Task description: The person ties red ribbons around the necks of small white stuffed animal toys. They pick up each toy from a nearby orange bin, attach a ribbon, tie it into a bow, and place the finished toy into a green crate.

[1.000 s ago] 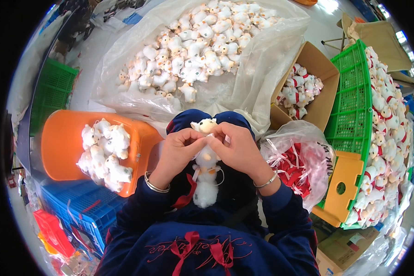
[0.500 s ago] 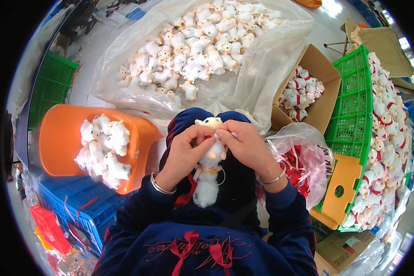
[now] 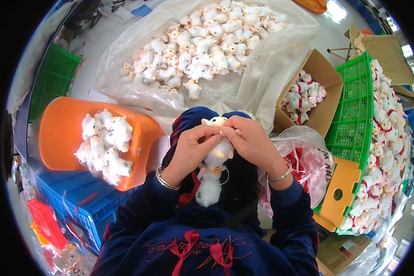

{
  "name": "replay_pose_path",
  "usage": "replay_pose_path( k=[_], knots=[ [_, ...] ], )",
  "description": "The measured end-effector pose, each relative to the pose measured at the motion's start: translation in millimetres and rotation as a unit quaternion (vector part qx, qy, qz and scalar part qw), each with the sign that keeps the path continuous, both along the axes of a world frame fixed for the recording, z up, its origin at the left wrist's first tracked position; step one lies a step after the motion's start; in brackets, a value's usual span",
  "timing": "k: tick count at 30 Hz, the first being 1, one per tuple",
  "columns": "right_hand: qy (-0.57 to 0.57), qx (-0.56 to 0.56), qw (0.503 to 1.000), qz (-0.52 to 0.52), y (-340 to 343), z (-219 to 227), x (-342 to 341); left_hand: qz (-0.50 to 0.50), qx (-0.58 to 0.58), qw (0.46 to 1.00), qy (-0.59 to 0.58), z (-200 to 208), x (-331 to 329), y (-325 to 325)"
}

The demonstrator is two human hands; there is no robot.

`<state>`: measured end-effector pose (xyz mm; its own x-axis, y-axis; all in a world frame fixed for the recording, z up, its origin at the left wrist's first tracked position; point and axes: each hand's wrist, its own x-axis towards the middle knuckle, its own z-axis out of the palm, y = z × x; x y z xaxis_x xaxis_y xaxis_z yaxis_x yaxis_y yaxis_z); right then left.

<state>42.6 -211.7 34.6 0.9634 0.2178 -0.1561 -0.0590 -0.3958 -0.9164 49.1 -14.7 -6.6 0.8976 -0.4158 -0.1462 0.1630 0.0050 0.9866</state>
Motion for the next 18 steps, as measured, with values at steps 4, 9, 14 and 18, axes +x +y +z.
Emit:
replay_pose_path(
  k=[4, 9, 14, 18],
  knots=[
    [-0.015, -0.033, 0.999, -0.004, 1, -1, 1, 0.006, -0.027, 0.999, 0.028, -7, 0, -2],
    [-0.014, 0.001, 1.000, 0.014, 2, 2, 3, 0.014, -0.069, 0.996, 0.047, -6, -3, -3],
    [0.064, -0.014, 0.996, -0.055, -16, 4, 8, -0.001, -0.022, 0.999, 0.046, -8, -1, -1],
    [0.154, -0.002, 0.986, -0.066, -24, 18, 9, 0.005, 0.003, 1.000, 0.028, -11, -2, -1]
  ],
)
